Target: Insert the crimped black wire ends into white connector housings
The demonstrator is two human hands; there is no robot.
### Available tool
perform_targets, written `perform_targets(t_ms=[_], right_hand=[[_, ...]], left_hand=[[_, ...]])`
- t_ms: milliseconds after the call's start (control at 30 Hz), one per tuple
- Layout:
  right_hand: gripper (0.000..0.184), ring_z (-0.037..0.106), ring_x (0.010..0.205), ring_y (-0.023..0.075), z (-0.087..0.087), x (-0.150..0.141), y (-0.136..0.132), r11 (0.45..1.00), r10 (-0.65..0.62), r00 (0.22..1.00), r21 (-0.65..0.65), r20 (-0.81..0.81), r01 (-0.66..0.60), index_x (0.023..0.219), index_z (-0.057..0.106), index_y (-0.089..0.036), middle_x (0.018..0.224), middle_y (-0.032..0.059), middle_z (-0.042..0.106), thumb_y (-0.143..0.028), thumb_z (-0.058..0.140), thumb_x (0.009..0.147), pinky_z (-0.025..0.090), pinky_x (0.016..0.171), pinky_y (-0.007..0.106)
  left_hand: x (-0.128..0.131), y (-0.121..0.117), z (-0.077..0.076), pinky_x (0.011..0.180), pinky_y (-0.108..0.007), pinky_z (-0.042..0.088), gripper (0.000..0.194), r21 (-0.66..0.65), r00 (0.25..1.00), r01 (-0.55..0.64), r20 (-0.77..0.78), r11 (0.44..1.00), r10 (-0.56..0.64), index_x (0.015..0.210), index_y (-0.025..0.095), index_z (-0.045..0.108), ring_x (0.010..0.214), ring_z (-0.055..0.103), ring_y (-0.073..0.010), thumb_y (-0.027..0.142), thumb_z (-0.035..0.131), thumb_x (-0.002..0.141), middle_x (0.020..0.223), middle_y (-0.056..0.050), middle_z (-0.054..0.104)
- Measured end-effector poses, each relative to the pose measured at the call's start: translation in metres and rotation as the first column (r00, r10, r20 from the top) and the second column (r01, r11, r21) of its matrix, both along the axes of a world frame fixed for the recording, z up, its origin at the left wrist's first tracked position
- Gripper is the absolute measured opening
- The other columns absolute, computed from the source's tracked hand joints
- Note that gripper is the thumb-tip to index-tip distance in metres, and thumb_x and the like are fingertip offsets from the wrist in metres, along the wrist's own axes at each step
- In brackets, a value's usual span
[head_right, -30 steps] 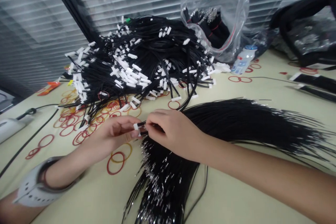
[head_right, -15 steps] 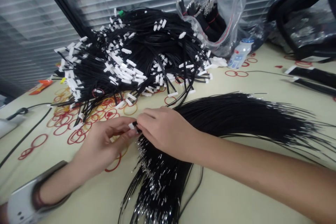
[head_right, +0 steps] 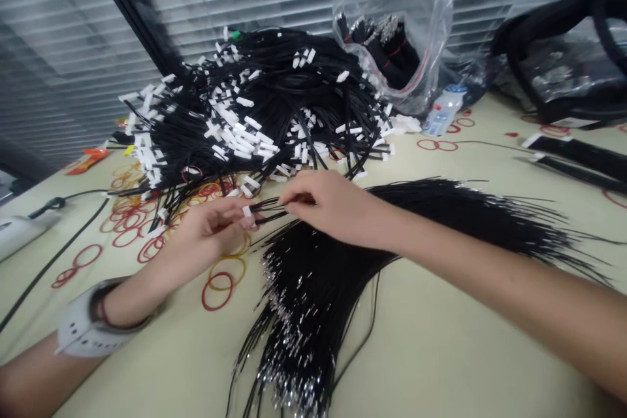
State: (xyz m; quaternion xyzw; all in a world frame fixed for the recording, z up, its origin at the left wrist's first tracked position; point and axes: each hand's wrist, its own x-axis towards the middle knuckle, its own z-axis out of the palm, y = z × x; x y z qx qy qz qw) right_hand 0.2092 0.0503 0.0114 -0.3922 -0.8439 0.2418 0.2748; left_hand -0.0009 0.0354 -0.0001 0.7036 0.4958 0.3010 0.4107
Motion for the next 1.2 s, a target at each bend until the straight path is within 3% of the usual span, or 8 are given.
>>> perform_targets(t_ms=[167, 233, 333, 467, 600, 700, 967, 1200], right_hand=[[0.015, 0.058, 0.073, 0.0105, 0.019, 0.012, 0.005, 0.987, -0.133, 0.991, 0.095, 0.026, 0.130, 0.086, 0.069, -0.020, 0.085, 0.0002, 0.066, -0.024, 0.055, 0.082, 0.042, 0.065, 0.024], [0.017, 0.058, 0.076, 0.0098, 0.023, 0.009, -0.002, 0.985, -0.103, 0.994, 0.140, -0.024, 0.105, 0.092, 0.068, -0.020, 0.089, 0.0001, 0.066, -0.025, 0.054, 0.084, 0.042, 0.066, 0.023], [0.018, 0.057, 0.075, 0.0073, 0.025, -0.002, -0.016, 0.987, 0.110, 0.993, 0.117, -0.030, -0.106, 0.096, 0.067, -0.019, 0.085, -0.0012, 0.066, -0.021, 0.053, 0.086, 0.041, 0.067, 0.019], [0.020, 0.056, 0.074, 0.0081, 0.021, -0.009, -0.028, 0.913, 0.408, 0.901, -0.068, 0.147, -0.402, 0.096, 0.067, -0.017, 0.083, 0.0000, 0.064, -0.022, 0.048, 0.089, 0.041, 0.067, 0.021], [0.019, 0.055, 0.075, 0.0095, 0.016, -0.004, -0.023, 0.930, 0.365, 0.907, -0.041, 0.212, -0.365, 0.085, 0.066, -0.017, 0.082, -0.0001, 0.063, -0.016, 0.047, 0.088, 0.041, 0.070, 0.023], [0.009, 0.052, 0.068, 0.0084, 0.013, -0.002, -0.018, 0.918, 0.395, 0.877, -0.122, 0.274, -0.376, 0.076, 0.064, -0.018, 0.072, -0.0031, 0.059, -0.020, 0.058, 0.082, 0.039, 0.063, 0.022], [0.012, 0.051, 0.078, 0.0104, 0.016, 0.000, -0.023, 0.913, 0.407, 0.846, -0.184, 0.345, -0.365, 0.073, 0.053, -0.016, 0.081, 0.0000, 0.053, -0.017, 0.052, 0.085, 0.040, 0.070, 0.024], [0.006, 0.054, 0.065, 0.0093, 0.020, 0.003, -0.017, 0.949, 0.290, 0.927, -0.199, 0.237, -0.246, 0.079, 0.062, -0.019, 0.073, -0.0025, 0.063, -0.021, 0.057, 0.082, 0.040, 0.060, 0.023]], left_hand=[[0.000, 0.004, -0.002, 0.061, -0.026, 0.042, 0.018, -0.116, 0.996, -0.002, 0.091, 0.993, 0.013, 0.093, 0.014, 0.056, 0.068, 0.059, -0.0144, 0.025, 0.058, 0.079, 0.074, -0.003, 0.064], [0.001, 0.003, 0.000, 0.061, -0.025, 0.041, 0.017, -0.127, 0.997, -0.003, 0.078, 0.992, 0.013, 0.093, 0.014, 0.056, 0.068, 0.058, -0.0135, 0.024, 0.057, 0.079, 0.073, -0.002, 0.063], [0.003, 0.003, 0.003, 0.056, -0.024, 0.039, 0.011, -0.119, 0.999, 0.020, 0.049, 0.993, -0.014, 0.090, 0.013, 0.057, 0.063, 0.055, -0.0115, 0.018, 0.055, 0.079, 0.070, 0.000, 0.060], [0.003, 0.003, 0.004, 0.052, -0.022, 0.037, 0.009, -0.104, 0.999, 0.009, 0.038, 0.995, -0.005, 0.089, 0.014, 0.056, 0.059, 0.054, -0.0098, 0.016, 0.054, 0.080, 0.066, 0.002, 0.058], [0.003, 0.002, 0.003, 0.054, -0.022, 0.040, 0.010, -0.101, 0.999, 0.015, 0.033, 0.995, -0.012, 0.090, 0.015, 0.056, 0.062, 0.057, -0.0106, 0.018, 0.055, 0.081, 0.068, 0.001, 0.061], [0.003, 0.001, 0.002, 0.058, -0.024, 0.043, 0.015, -0.101, 0.999, 0.020, 0.038, 0.995, -0.016, 0.094, 0.014, 0.056, 0.064, 0.058, -0.0114, 0.020, 0.055, 0.080, 0.071, -0.001, 0.063], [0.001, 0.001, -0.003, 0.060, -0.025, 0.042, 0.020, -0.124, 0.995, 0.062, 0.083, 0.990, -0.052, 0.097, 0.014, 0.057, 0.067, 0.056, -0.0127, 0.024, 0.057, 0.079, 0.073, -0.001, 0.063], [0.001, 0.003, -0.003, 0.064, -0.023, 0.046, 0.016, -0.244, 0.961, 0.057, 0.276, 0.968, 0.013, 0.091, 0.017, 0.057, 0.066, 0.060, -0.0101, 0.017, 0.062, 0.076, 0.073, 0.002, 0.066]])
